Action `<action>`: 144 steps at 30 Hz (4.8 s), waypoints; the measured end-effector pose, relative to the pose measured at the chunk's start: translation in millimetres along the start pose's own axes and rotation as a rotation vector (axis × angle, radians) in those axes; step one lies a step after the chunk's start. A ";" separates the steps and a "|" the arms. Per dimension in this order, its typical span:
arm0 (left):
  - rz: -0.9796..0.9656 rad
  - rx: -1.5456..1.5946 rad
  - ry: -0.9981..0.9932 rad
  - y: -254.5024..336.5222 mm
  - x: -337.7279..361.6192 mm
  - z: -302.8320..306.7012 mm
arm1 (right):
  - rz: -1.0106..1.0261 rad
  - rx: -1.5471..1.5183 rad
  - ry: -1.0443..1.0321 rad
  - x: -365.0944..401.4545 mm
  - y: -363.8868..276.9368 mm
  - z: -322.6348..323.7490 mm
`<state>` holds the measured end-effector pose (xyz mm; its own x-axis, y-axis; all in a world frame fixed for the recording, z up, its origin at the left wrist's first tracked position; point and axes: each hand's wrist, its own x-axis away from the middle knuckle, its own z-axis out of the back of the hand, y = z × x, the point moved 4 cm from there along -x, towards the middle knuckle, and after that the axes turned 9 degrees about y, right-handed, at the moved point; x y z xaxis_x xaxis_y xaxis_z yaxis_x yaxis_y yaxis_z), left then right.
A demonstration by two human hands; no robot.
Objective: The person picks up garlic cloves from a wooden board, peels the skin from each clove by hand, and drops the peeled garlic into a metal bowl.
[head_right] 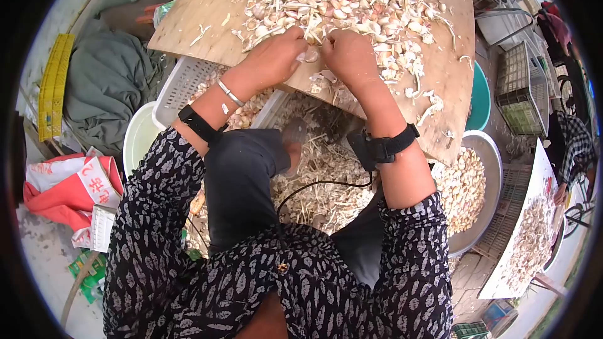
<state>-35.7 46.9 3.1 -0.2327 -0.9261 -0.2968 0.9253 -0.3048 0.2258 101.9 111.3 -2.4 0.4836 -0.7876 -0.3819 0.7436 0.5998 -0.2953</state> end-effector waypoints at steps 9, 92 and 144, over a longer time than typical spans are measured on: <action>0.595 1.275 0.010 28.6 10.8 38.4 | -0.449 -1.426 -0.133 37.1 -0.5 51.7; 0.174 0.014 0.312 -105.1 -20.1 20.6 | 0.104 -0.067 0.376 -42.0 -62.1 -49.5; 0.795 1.003 0.781 -21.4 172.9 141.6 | -0.161 -1.367 -0.214 29.3 -164.4 39.2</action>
<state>-138.1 -138.2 78.4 0.7326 -0.6684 -0.1285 0.0699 -0.1138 0.9910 11.9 -15.9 69.3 0.5891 -0.7922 -0.1591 -0.1785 0.0645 -0.9818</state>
